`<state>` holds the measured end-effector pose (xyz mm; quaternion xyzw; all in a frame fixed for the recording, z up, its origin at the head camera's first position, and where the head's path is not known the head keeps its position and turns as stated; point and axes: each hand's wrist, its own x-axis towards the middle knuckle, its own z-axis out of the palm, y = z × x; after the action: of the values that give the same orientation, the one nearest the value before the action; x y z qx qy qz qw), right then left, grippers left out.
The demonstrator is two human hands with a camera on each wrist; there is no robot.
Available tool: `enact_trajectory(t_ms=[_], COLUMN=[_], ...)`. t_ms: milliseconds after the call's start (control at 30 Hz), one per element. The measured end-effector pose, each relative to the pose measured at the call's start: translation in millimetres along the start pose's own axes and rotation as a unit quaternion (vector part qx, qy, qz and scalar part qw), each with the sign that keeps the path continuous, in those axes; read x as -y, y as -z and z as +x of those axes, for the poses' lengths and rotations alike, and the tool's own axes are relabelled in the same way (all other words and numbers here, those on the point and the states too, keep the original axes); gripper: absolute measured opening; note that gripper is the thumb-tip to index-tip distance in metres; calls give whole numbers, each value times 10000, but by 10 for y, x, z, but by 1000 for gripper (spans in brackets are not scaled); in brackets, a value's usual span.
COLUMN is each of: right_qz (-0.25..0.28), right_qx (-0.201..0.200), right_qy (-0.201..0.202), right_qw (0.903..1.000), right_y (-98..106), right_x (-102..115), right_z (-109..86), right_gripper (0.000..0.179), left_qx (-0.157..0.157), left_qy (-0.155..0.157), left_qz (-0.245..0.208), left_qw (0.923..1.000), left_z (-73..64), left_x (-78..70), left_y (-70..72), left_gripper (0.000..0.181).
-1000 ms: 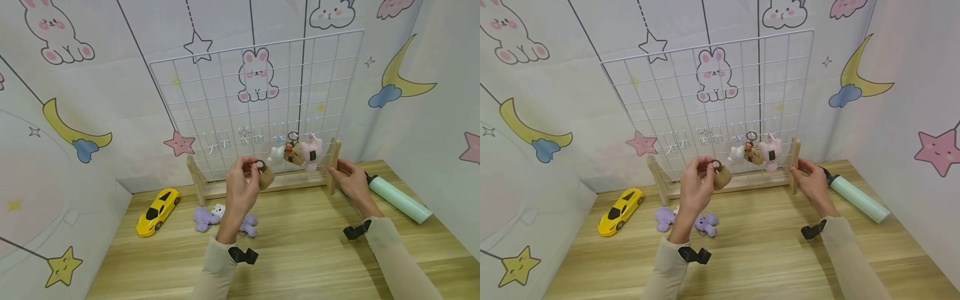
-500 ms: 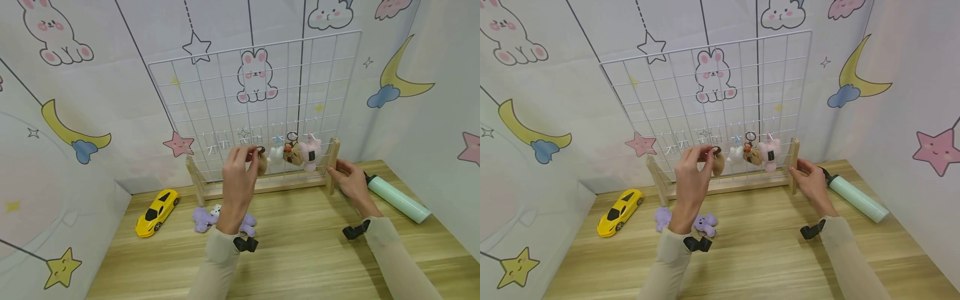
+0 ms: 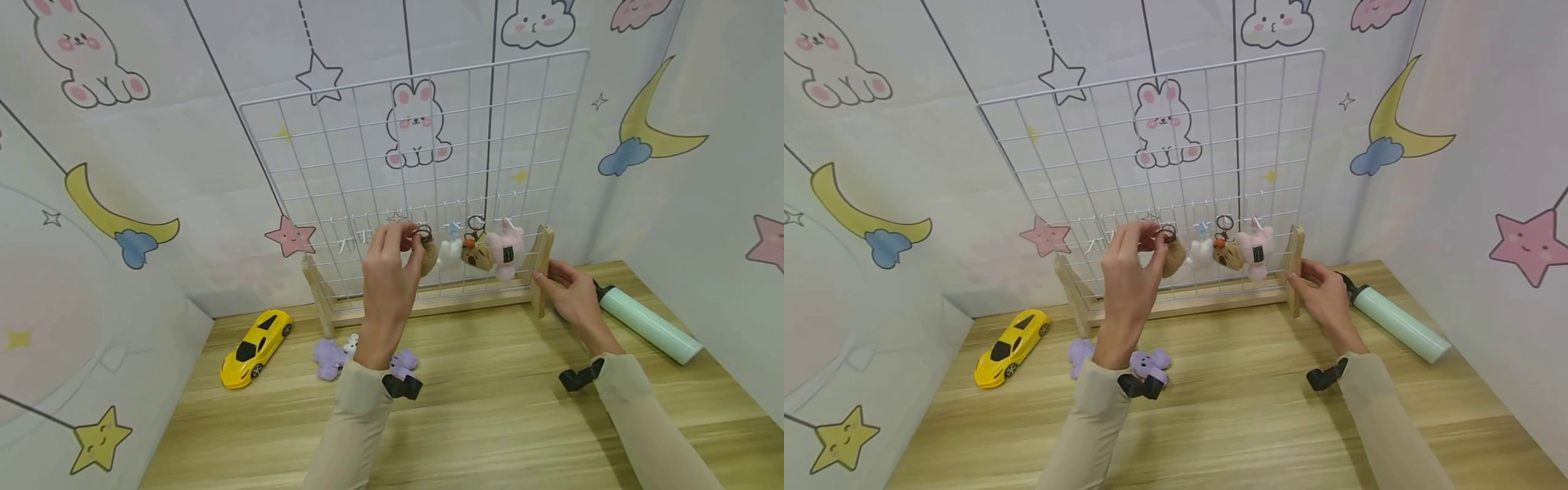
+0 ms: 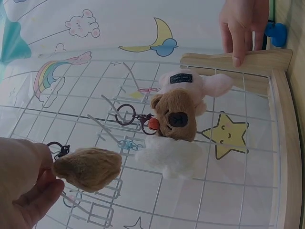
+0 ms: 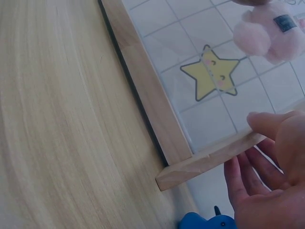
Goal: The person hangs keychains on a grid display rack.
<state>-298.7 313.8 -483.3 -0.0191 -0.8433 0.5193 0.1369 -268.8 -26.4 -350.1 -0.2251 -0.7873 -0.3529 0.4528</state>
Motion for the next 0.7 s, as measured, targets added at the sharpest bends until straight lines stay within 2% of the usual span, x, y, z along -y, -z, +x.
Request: enact_trajectory(t_ms=[233, 700], right_qz=[15, -39], right_qx=[20, 42], right_qy=[5, -51], right_qw=[10000, 10000], right_y=[-5, 5], right_x=[31, 2], right_z=[7, 4], right_gripper=[72, 73], left_qx=[-26, 18], left_qy=[26, 520], left_qz=[-256, -233], left_qw=[9997, 9984], left_z=[28, 41], left_x=[-3, 10], left_y=[-16, -84], left_gripper=[9, 8])
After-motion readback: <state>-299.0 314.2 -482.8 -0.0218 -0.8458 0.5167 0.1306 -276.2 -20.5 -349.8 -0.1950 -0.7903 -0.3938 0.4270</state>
